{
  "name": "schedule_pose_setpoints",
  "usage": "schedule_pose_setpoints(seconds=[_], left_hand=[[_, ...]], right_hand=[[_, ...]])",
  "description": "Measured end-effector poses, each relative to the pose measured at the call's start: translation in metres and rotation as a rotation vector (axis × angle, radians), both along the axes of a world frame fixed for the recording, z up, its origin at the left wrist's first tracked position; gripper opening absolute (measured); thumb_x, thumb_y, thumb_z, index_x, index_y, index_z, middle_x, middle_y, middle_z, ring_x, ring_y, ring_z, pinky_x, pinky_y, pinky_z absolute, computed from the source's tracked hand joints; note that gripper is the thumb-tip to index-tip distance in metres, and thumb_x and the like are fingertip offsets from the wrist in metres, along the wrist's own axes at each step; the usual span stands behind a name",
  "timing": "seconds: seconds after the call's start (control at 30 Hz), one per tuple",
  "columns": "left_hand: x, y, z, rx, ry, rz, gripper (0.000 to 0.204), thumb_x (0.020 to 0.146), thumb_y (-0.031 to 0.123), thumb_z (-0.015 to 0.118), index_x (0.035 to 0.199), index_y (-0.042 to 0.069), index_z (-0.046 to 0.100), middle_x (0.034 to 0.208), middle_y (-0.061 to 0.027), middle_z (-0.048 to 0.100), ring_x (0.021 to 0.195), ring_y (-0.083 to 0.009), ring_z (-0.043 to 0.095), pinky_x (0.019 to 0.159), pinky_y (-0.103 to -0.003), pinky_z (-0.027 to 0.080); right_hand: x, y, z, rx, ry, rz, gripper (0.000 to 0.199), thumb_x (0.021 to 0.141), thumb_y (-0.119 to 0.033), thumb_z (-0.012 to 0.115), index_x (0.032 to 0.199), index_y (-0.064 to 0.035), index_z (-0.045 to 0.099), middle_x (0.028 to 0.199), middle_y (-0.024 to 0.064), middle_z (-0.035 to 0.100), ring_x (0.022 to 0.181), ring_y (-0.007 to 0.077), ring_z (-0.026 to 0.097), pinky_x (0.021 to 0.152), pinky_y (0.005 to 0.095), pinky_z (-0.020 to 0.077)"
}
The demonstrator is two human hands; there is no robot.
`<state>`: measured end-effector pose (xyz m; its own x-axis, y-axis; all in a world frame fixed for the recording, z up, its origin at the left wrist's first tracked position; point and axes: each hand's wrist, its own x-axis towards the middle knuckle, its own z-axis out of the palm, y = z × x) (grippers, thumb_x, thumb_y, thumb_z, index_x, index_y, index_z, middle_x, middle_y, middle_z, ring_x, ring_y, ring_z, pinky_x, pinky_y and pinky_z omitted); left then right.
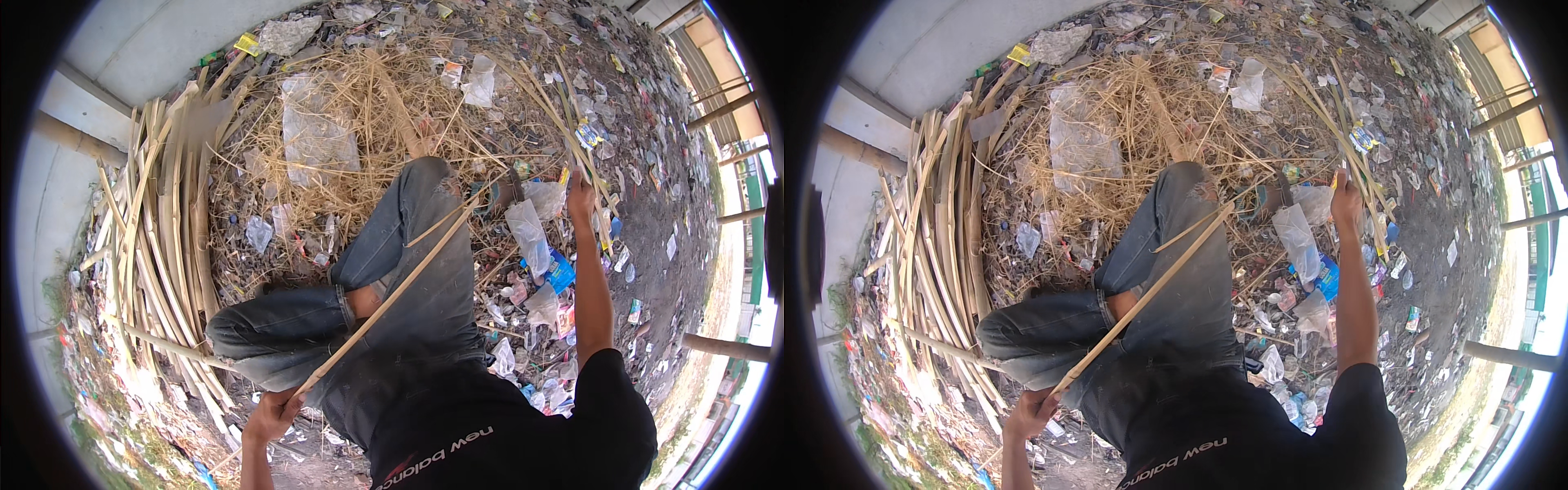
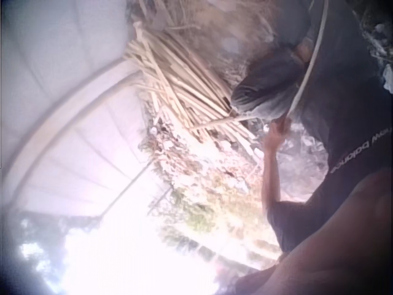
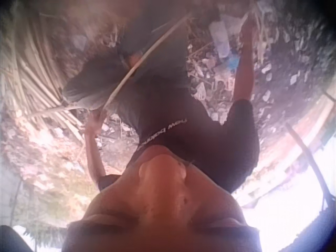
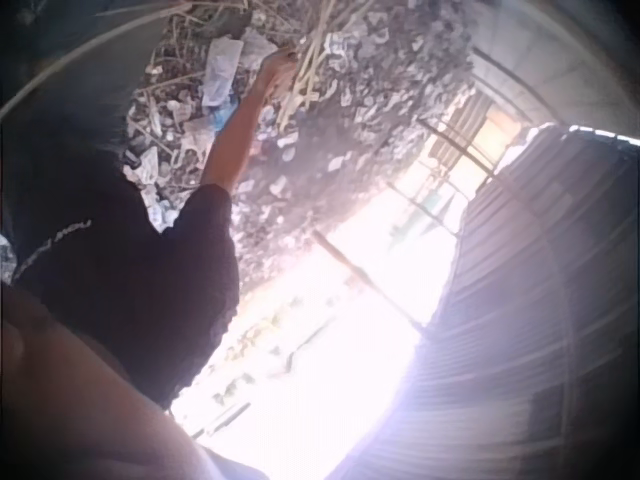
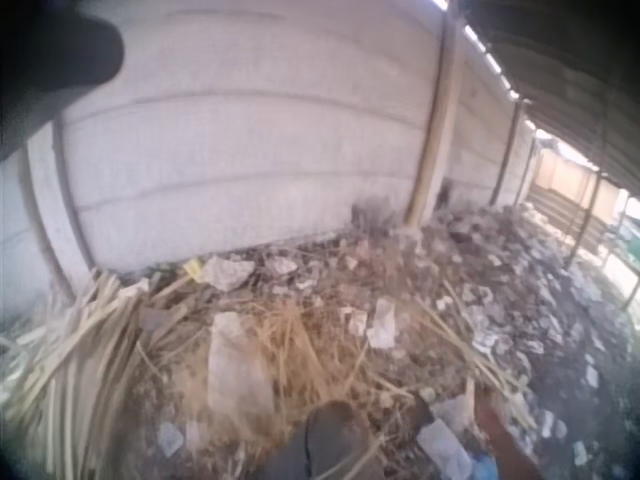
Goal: The person sits cross-legged on a debris-strewn ground and uses a blue utility knife to shave thin strips off a long bamboo pole. The person holds the pole with the left hand and scrapes the blade along its length with the right hand, creating a pile of bamboo shavings on the ground.
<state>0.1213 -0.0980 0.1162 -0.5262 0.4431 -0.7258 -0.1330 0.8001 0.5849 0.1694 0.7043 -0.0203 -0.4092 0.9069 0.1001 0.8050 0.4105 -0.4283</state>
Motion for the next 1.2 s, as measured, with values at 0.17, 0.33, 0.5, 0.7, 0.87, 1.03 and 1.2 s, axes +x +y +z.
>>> schedule_pose_setpoints(seconds=[0.17, 0.33, 0.5, 0.7, 0.87, 1.03, 1.2], left_hand=[[-0.034, 0.063, -0.036, 0.084, 0.015, -0.024, 0.039, 0.11, 0.035, 0.061, 0.13, 0.004, 0.074, 0.061, -0.0113, 0.058, 0.056, -0.0187, 0.057, 0.058, -0.038, 0.048], [-0.053, 0.119, -0.037, 0.162, 0.162, -0.127, 0.034, 0.109, 0.031, 0.061, 0.126, 0.005, 0.074, 0.075, -0.0229, 0.067, 0.068, -0.0412, 0.067, 0.064, -0.046, 0.051], [-0.051, 0.14, -0.048, 0.15, 0.353, -0.187, 0.032, 0.107, 0.031, 0.062, 0.124, 0.006, 0.073, 0.085, -0.0242, 0.073, 0.082, -0.0473, 0.071, 0.07, -0.054, 0.054], [-0.045, 0.139, -0.052, 0.068, 0.54, -0.256, 0.034, 0.105, 0.033, 0.064, 0.125, 0.007, 0.072, 0.083, -0.0223, 0.075, 0.08, -0.0446, 0.073, 0.071, -0.055, 0.057], [-0.046, 0.134, -0.047, 0.046, 0.626, -0.276, 0.035, 0.104, 0.032, 0.066, 0.126, 0.006, 0.071, 0.082, -0.0219, 0.074, 0.078, -0.0433, 0.074, 0.068, -0.053, 0.058], [-0.038, 0.127, -0.053, 0.098, 0.619, -0.217, 0.035, 0.102, 0.029, 0.068, 0.127, 0.005, 0.071, 0.084, -0.0226, 0.074, 0.079, -0.0437, 0.073, 0.069, -0.052, 0.057], [-0.036, 0.13, -0.064, 0.111, 0.662, -0.225, 0.038, 0.101, 0.03, 0.069, 0.132, 0.007, 0.071, 0.083, -0.022, 0.074, 0.074, -0.0427, 0.073, 0.066, -0.052, 0.058]], right_hand=[[-0.053, -0.103, 0.056, -0.12, 0.105, 0.288, 0.064, 0.11, -0.057, 0.047, 0.104, 0.0039, 0.067, 0.089, 0.0332, 0.068, 0.092, 0.0549, 0.066, 0.08, 0.0554, 0.0505], [-0.053, -0.167, 0.068, -0.175, 0.157, 0.457, 0.049, 0.113, -0.045, 0.049, 0.106, 0.0008, 0.065, 0.08, 0.0259, 0.066, 0.076, 0.049, 0.065, 0.07, 0.0528, 0.0484], [-0.034, -0.209, 0.064, -0.159, 0.129, 0.567, 0.038, 0.11, -0.039, 0.058, 0.111, -0.0027, 0.067, 0.071, 0.0151, 0.064, 0.065, 0.0336, 0.066, 0.066, 0.0455, 0.0499], [-0.05, -0.25, 0.083, -0.279, 0.101, 0.655, 0.034, 0.095, -0.026, 0.081, 0.119, -0.0033, 0.072, 0.073, 0.0139, 0.067, 0.061, 0.027, 0.064, 0.059, 0.0368, 0.0501], [-0.081, -0.215, 0.058, 0.041, 0.429, 0.794, 0.018, 0.094, -0.017, 0.084, 0.102, -0.0017, 0.079, 0.074, 0.004, 0.07, 0.061, 0.0073, 0.055, 0.057, 0.0266, 0.0458], [-0.073, -0.138, 0.154, 0.233, 0.524, 0.15, 0.037, 0.101, -0.035, 0.076, 0.12, -0.0038, 0.075, 0.068, 0.0028, 0.063, 0.058, 0.011, 0.051, 0.054, 0.0321, 0.0428], [-0.052, -0.124, 0.153, 0.243, 0.192, 0.09, 0.049, 0.107, -0.042, 0.063, 0.137, -0.0038, 0.056, 0.079, 0.0102, 0.069, 0.068, 0.0267, 0.066, 0.067, 0.0425, 0.0517]])
